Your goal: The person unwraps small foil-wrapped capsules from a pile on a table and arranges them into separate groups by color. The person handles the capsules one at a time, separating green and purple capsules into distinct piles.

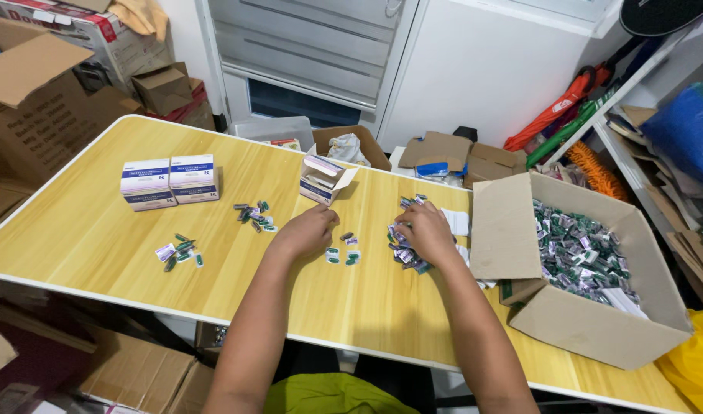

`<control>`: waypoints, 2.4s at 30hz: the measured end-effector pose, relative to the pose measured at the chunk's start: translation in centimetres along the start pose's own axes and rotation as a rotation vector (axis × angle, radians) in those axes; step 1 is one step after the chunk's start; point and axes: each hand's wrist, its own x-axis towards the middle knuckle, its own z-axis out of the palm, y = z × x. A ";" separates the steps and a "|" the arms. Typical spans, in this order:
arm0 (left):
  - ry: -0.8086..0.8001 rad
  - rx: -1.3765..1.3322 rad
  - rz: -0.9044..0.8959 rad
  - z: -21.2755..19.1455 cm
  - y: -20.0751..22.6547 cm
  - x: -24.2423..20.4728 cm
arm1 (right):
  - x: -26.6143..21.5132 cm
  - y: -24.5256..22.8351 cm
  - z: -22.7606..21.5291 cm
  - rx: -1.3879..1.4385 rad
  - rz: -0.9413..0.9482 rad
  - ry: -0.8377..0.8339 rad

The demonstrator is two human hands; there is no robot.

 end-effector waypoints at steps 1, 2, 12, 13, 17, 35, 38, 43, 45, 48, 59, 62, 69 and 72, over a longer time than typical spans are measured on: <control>-0.016 0.002 -0.007 0.2 -0.1 0.1 | 0.1 -0.4 0.2 -0.038 0.008 -0.025; -0.032 0.005 -0.015 0.2 -0.3 0.1 | 0.3 -0.9 0.3 -0.075 0.015 -0.049; -0.090 0.005 -0.090 -0.3 0.4 -0.1 | 0.4 -2.7 1.3 -0.012 -0.087 -0.137; -0.093 0.006 -0.091 -0.4 0.4 -0.2 | 0.4 -2.7 1.4 -0.016 -0.095 -0.139; -0.094 0.019 -0.088 -0.9 1.0 -0.2 | 0.7 -2.4 1.4 0.012 -0.150 -0.087; -0.085 0.021 -0.053 -0.6 0.7 -0.3 | 1.6 0.0 4.0 0.148 -0.012 -0.039; -0.091 0.018 -0.061 -0.5 0.6 -0.3 | 1.9 -1.4 3.8 0.120 0.055 -0.069; -0.092 0.035 -0.063 -0.7 0.5 0.0 | 1.9 -2.5 3.9 0.127 -0.046 0.010; -0.076 0.047 -0.038 -0.7 0.6 -0.3 | 1.6 -2.7 4.1 0.104 -0.017 -0.007; -0.064 0.025 -0.052 -1.1 1.1 -0.3 | 1.6 -2.9 3.6 0.086 -0.047 -0.008; 0.094 -0.070 -0.020 -1.4 0.7 -0.2 | -0.9 -6.3 0.5 0.317 0.027 -0.058; 0.104 -0.101 -0.013 -1.0 0.9 -0.7 | -1.3 -7.4 0.5 0.274 -0.005 -0.141; 0.063 -0.068 -0.067 -2.0 2.4 -1.3 | -1.6 -8.1 -1.7 0.249 0.047 -0.236; 0.071 -0.076 -0.048 -2.2 2.6 -1.1 | -1.4 -7.8 -1.6 0.265 0.231 -0.194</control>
